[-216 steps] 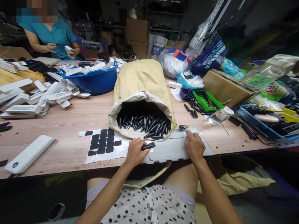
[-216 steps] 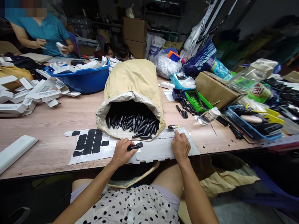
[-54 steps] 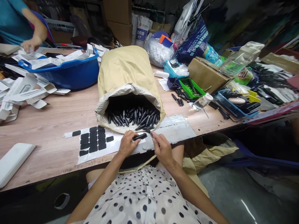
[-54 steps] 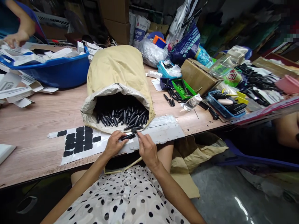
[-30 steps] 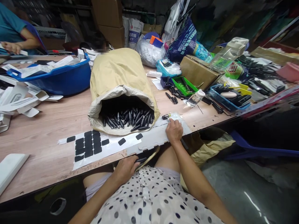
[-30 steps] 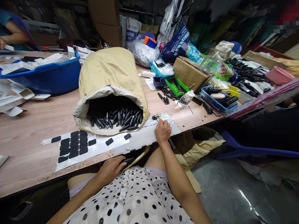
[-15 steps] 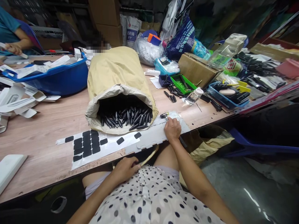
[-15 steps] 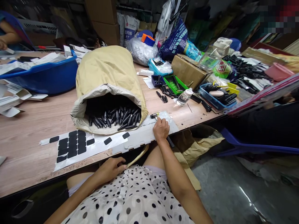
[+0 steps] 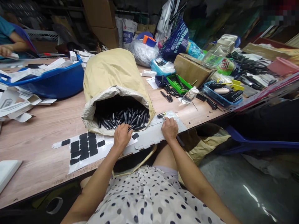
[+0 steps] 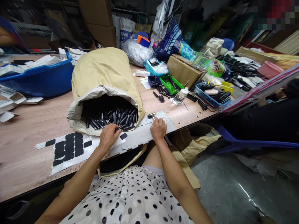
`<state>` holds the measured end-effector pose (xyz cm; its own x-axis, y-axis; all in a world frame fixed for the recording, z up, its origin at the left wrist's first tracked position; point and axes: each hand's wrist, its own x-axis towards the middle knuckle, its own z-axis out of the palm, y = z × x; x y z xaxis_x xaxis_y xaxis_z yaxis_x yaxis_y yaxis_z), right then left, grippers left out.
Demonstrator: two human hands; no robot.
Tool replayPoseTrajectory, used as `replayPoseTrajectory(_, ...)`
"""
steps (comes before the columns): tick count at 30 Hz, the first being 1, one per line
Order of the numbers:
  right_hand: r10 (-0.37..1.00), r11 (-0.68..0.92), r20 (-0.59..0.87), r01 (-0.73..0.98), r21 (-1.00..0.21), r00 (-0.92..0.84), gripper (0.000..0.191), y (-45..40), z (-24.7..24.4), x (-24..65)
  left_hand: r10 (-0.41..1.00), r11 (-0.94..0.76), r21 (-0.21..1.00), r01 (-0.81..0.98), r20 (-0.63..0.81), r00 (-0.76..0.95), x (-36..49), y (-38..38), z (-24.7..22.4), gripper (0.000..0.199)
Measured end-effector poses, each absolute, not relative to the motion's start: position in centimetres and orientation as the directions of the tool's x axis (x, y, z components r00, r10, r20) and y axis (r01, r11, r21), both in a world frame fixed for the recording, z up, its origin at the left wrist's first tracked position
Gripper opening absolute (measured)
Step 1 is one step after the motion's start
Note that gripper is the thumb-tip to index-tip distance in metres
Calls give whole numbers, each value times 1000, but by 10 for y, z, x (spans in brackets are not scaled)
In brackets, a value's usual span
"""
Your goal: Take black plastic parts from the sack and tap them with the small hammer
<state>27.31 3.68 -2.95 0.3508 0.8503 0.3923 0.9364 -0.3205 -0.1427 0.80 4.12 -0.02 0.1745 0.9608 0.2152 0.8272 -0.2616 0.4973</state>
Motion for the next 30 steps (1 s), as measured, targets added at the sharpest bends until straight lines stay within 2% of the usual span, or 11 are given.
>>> replayPoseTrajectory(3, 854, -325, 381, 935, -142, 355, 34, 36, -29, 273, 954, -286, 502, 816, 229, 193, -5, 21, 5, 5)
replayPoseTrajectory(8, 857, -319, 368, 932, -174, 362, 34, 38, -25, 276, 948, -318, 579, 751, 183, 260, -15, -3, -1, 7)
replayPoseTrajectory(12, 862, -316, 314, 907, -280, 397, 35, 34, -11, 279, 952, -305, 620, 723, 200, 231, -11, -4, -13, 8)
replayPoseTrajectory(14, 851, -281, 335, 889, -361, 405, 37, 26, -1, 276, 955, -295, 639, 710, 209, 209, -9, -3, -17, 8)
replayPoseTrajectory(17, 859, -94, 401, 867, -489, 319, 39, 6, 14, 258, 961, -276, 663, 696, 201, 189, -9, -1, -21, 7)
replayPoseTrajectory(20, 912, 158, 391, 774, -614, 123, 37, -16, 21, 228, 964, -267, 678, 685, 189, 189, -9, 0, -22, 7)
replayPoseTrajectory(22, 926, 267, 379, 700, -662, 5, 35, -28, 20, 208, 965, -261, 684, 681, 178, 190, -8, 0, -21, 7)
replayPoseTrajectory(25, 924, 325, 377, 668, -669, -73, 36, -39, 15, 188, 969, -247, 692, 679, 164, 185, -6, -1, -20, 9)
replayPoseTrajectory(30, 931, 303, 350, 759, -576, -106, 39, -47, 8, 183, 970, -242, 696, 677, 158, 184, -3, -2, -19, 8)
